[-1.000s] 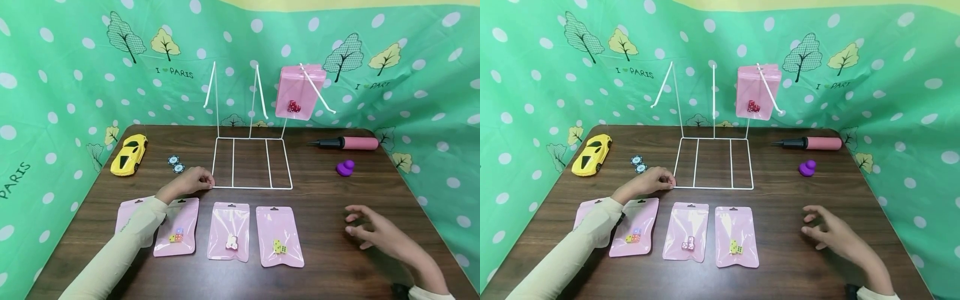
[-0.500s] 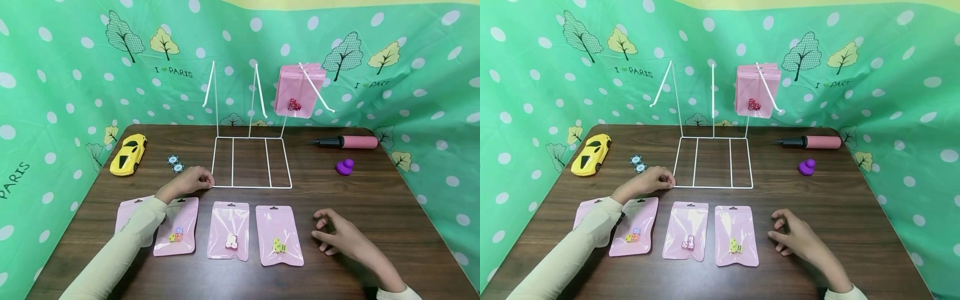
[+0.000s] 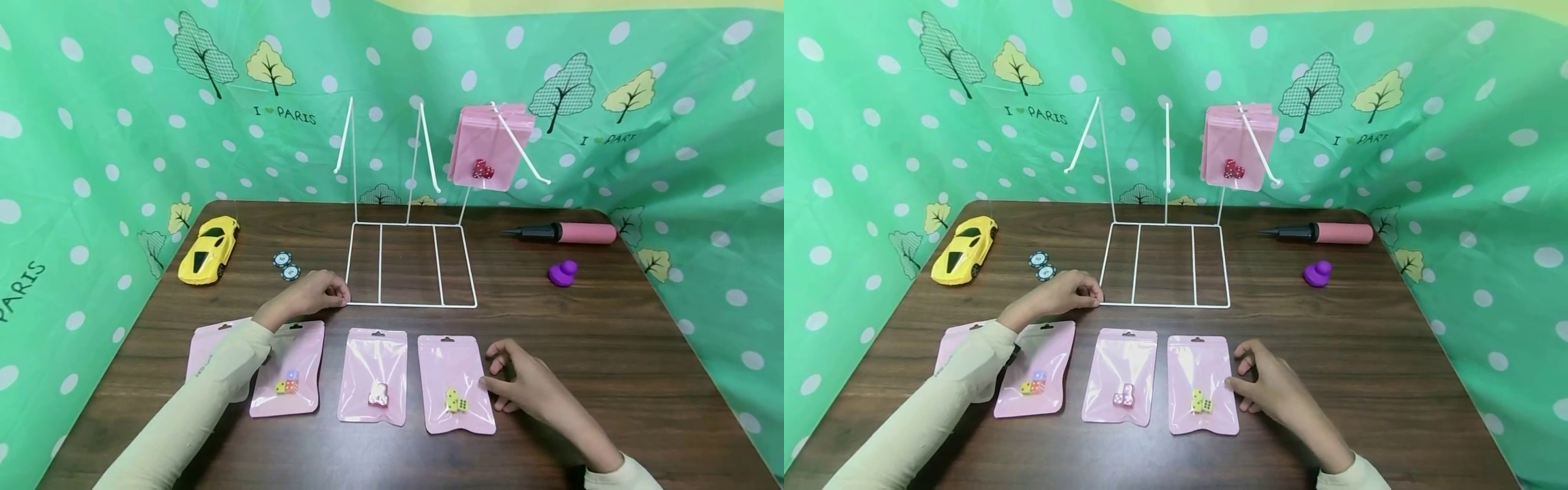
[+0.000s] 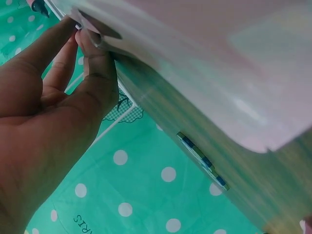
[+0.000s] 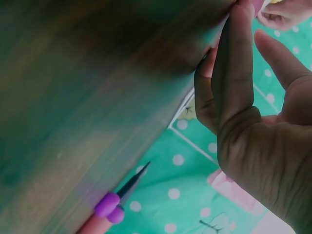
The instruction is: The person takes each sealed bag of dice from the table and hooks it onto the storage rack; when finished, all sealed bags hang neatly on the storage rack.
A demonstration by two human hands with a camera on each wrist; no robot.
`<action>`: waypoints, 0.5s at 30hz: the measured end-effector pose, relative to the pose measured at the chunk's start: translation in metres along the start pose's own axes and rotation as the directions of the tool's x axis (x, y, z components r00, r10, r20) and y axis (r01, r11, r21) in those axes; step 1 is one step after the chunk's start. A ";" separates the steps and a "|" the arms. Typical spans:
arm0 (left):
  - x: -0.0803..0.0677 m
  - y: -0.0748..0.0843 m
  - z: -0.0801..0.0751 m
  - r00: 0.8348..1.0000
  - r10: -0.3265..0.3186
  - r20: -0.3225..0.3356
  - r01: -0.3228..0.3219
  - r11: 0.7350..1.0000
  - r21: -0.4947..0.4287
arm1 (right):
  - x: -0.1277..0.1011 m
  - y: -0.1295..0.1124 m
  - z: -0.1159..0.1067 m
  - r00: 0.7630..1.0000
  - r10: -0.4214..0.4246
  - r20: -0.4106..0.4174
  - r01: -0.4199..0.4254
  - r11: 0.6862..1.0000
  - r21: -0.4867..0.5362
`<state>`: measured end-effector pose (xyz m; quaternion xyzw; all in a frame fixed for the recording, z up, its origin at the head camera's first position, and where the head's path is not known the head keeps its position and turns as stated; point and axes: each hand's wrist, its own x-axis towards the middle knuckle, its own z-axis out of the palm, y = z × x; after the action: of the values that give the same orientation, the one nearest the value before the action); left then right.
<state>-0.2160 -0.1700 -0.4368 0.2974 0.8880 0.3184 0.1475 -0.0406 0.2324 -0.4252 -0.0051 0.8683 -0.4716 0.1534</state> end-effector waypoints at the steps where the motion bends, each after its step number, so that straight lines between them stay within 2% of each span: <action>1: 0.000 0.000 0.000 1.000 -0.001 0.000 0.001 1.000 0.001 | 0.000 -0.001 0.001 1.000 0.003 -0.005 -0.003 1.000 -0.002; 15: 0.001 -0.001 0.000 1.000 0.000 0.006 0.000 1.000 -0.002 | 0.006 -0.004 0.014 0.999 -0.052 -0.005 0.052 0.998 0.019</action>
<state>-0.2172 -0.1695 -0.4372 0.2982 0.8871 0.3186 0.1504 -0.0431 0.2175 -0.4303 -0.0252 0.8637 -0.4838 0.1390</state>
